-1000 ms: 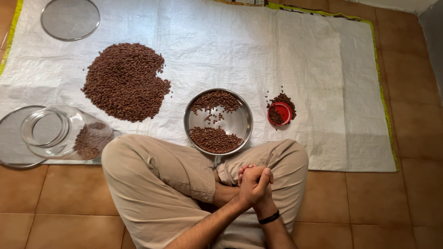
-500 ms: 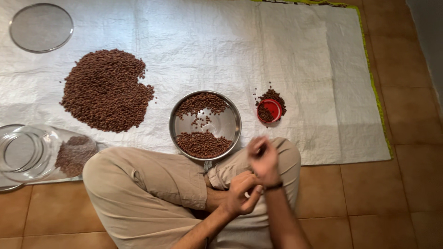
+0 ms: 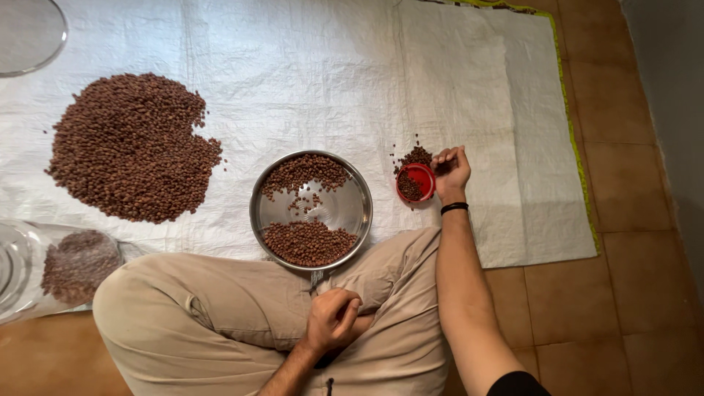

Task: The person sits on the floor and sorts brown seeds from a metal bowl, picking out specific items and placing them into a small red container. The person continues this repetitive sorting process throughout the clip.

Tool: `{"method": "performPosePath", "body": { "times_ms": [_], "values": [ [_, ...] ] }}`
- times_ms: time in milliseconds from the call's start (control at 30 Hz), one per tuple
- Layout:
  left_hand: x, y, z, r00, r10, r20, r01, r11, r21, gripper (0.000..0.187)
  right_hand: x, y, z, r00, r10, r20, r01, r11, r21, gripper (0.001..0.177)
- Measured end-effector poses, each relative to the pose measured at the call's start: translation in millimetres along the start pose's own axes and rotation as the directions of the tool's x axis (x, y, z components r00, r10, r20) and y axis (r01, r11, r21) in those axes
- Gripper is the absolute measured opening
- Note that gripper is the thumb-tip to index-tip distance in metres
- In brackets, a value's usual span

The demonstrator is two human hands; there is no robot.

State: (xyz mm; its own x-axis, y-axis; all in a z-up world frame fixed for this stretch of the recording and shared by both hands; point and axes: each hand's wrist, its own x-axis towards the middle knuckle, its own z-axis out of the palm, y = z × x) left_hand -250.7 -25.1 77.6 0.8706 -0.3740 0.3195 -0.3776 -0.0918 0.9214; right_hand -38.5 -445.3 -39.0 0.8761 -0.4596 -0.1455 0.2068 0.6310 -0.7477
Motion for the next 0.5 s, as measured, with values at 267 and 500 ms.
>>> {"method": "performPosePath", "body": {
  "times_ms": [267,500],
  "values": [
    [0,0,6,0.989,0.007,0.146,-0.001,0.999,-0.04,0.006,-9,3,9,0.991,-0.105,0.088,0.13,0.917,-0.376,0.041],
    [8,5,-14,0.986,0.131,0.103,-0.132,0.991,-0.001,0.007,-24,-2,22,0.99,-0.118,0.078,0.141,0.811,-0.567,0.028]
  ]
}}
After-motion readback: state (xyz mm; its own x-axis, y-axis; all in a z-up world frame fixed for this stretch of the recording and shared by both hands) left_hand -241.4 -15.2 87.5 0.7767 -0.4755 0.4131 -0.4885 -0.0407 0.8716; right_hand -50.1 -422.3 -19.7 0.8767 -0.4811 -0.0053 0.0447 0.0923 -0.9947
